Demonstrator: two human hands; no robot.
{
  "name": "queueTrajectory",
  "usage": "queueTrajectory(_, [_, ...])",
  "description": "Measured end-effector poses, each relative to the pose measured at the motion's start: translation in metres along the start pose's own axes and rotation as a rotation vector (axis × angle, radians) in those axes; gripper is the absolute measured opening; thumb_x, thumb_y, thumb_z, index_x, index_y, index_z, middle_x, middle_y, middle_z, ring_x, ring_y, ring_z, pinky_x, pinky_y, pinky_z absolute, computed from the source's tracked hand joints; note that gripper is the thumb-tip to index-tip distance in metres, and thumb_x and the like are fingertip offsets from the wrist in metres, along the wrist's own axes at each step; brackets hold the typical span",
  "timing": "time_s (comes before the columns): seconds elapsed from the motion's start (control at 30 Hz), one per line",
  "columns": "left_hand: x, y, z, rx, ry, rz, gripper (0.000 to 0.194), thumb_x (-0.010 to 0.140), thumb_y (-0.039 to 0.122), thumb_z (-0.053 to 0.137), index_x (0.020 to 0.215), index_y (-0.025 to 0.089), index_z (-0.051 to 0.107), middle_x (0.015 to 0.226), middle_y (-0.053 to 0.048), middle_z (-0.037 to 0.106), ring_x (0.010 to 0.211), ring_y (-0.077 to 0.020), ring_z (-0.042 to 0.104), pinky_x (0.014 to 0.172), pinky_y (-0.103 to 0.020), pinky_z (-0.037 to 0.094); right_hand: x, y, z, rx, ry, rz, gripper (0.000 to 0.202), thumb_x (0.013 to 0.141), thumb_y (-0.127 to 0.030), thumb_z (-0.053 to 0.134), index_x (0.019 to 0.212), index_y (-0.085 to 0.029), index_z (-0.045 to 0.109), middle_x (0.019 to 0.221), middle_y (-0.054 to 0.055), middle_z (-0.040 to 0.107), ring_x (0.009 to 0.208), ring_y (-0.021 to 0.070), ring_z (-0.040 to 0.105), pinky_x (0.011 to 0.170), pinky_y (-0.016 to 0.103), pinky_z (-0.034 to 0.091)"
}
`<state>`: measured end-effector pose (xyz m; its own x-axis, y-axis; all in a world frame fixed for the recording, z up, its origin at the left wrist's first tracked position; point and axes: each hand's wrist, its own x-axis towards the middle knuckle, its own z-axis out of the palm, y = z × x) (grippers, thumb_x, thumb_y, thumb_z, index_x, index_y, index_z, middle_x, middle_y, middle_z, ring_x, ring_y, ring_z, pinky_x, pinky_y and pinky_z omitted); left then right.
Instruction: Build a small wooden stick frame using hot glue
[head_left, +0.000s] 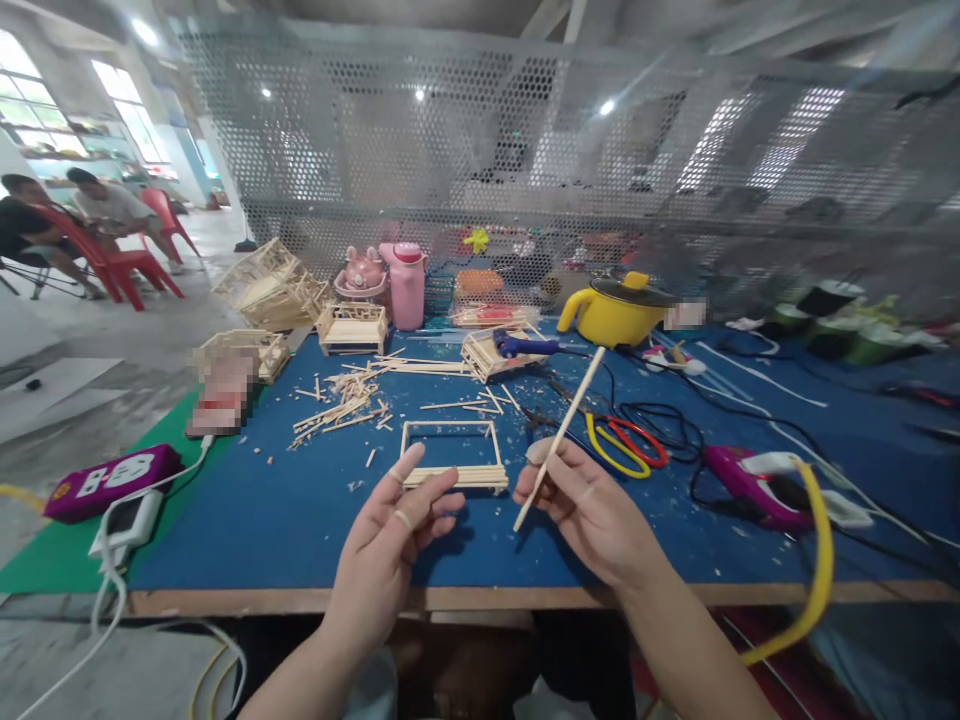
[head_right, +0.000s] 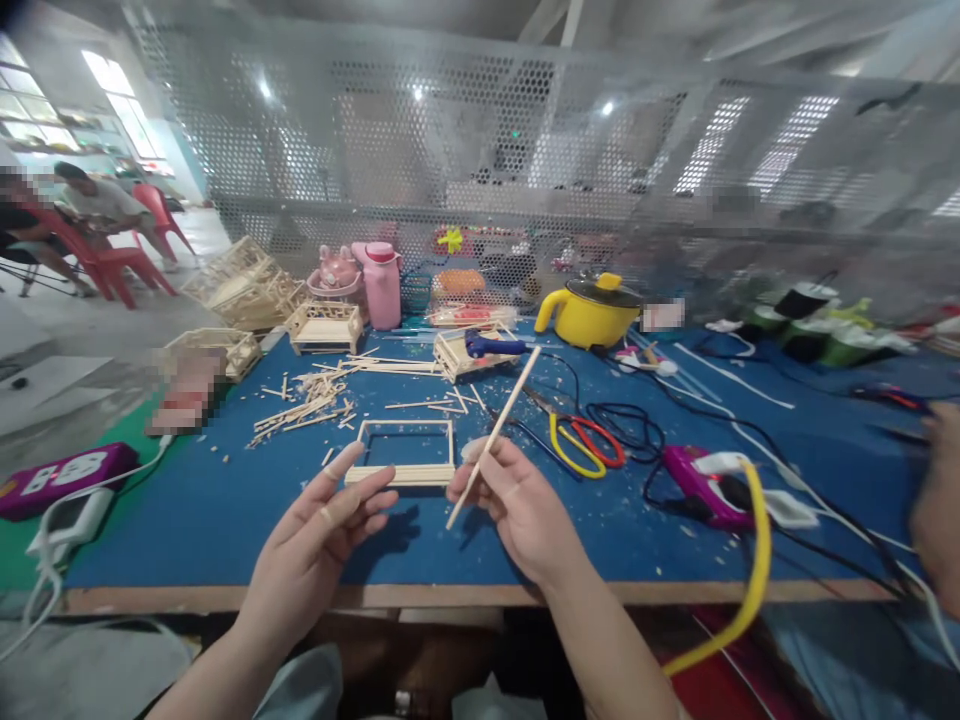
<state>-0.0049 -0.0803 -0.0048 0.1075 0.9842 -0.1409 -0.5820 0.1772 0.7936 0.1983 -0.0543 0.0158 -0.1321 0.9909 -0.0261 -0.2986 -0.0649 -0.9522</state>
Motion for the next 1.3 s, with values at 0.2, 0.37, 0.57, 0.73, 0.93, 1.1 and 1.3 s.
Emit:
queueTrajectory(0.2, [-0.001, -0.006, -0.004, 0.187, 0.054, 0.116, 0.054, 0.072, 0.033, 0.075, 0.121, 0.02, 0.056, 0.084, -0.003, 0.073, 0.072, -0.0133, 0.068, 0.07, -0.025, 0.054, -0.004, 0.006, 0.006, -0.023, 0.013, 0.066, 0.029, 0.079, -0.046, 0.065, 0.088, -0.021, 0.055, 0.056, -0.003, 0.062, 0.051, 0.0115, 0.056, 0.049, 0.021, 0.041])
queueTrajectory(0.37, [-0.001, -0.011, 0.0, 0.431, 0.042, 0.065, 0.039, 0.074, 0.052, 0.066, 0.08, 0.014, 0.066, 0.052, 0.002, 0.059, 0.047, -0.0083, 0.051, 0.049, -0.02, 0.044, -0.004, 0.014, 0.017, 0.081, 0.106, 0.076, 0.035, 0.072, -0.048, 0.07, 0.086, -0.022, 0.052, 0.07, 0.001, 0.072, 0.065, 0.0158, 0.066, 0.065, 0.027, 0.05])
queueTrajectory(0.57, [-0.004, -0.018, 0.009, 0.617, -0.2, -0.072, 0.042, 0.081, 0.053, 0.056, 0.069, 0.014, 0.062, 0.058, 0.002, 0.052, 0.05, -0.0068, 0.039, 0.048, -0.018, 0.032, -0.004, 0.028, 0.026, 0.062, 0.092, 0.02, 0.03, 0.079, -0.047, 0.065, 0.088, -0.022, 0.052, 0.071, 0.002, 0.072, 0.07, 0.0163, 0.066, 0.068, 0.027, 0.048])
queueTrajectory(0.73, [-0.005, -0.027, 0.011, 0.588, -0.28, -0.144, 0.041, 0.081, 0.051, 0.056, 0.064, 0.014, 0.055, 0.058, 0.003, 0.048, 0.053, -0.0071, 0.036, 0.052, -0.019, 0.031, -0.01, 0.032, 0.028, 0.03, 0.031, 0.003, 0.028, 0.082, -0.046, 0.062, 0.09, -0.021, 0.055, 0.068, 0.0, 0.07, 0.063, 0.013, 0.063, 0.064, 0.025, 0.047])
queueTrajectory(0.93, [-0.006, -0.033, 0.013, 0.675, -0.328, -0.112, 0.042, 0.082, 0.049, 0.055, 0.061, 0.013, 0.055, 0.059, 0.001, 0.049, 0.055, -0.0079, 0.037, 0.053, -0.02, 0.031, -0.016, 0.032, 0.027, 0.038, -0.006, 0.003, 0.029, 0.082, -0.045, 0.063, 0.094, -0.019, 0.058, 0.067, 0.001, 0.068, 0.059, 0.0119, 0.062, 0.06, 0.024, 0.047])
queueTrajectory(1.1, [-0.006, -0.026, 0.008, 0.717, -0.322, -0.052, 0.036, 0.081, 0.045, 0.059, 0.068, 0.012, 0.064, 0.061, 0.0, 0.056, 0.056, -0.0086, 0.044, 0.055, -0.02, 0.037, -0.019, 0.027, 0.021, -0.056, -0.012, -0.021, 0.032, 0.081, -0.047, 0.062, 0.094, -0.018, 0.059, 0.062, -0.001, 0.063, 0.055, 0.0102, 0.058, 0.056, 0.023, 0.046])
queueTrajectory(1.3, [0.003, 0.011, 0.003, 0.592, 0.056, 0.389, 0.052, 0.081, 0.038, 0.064, 0.13, 0.023, 0.051, 0.105, -0.006, 0.068, 0.08, -0.0139, 0.063, 0.064, -0.021, 0.05, -0.034, 0.018, 0.017, -0.496, -0.218, 0.095, 0.026, 0.084, -0.04, 0.059, 0.087, -0.016, 0.069, 0.051, -0.003, 0.053, 0.045, 0.0069, 0.046, 0.043, 0.019, 0.036])
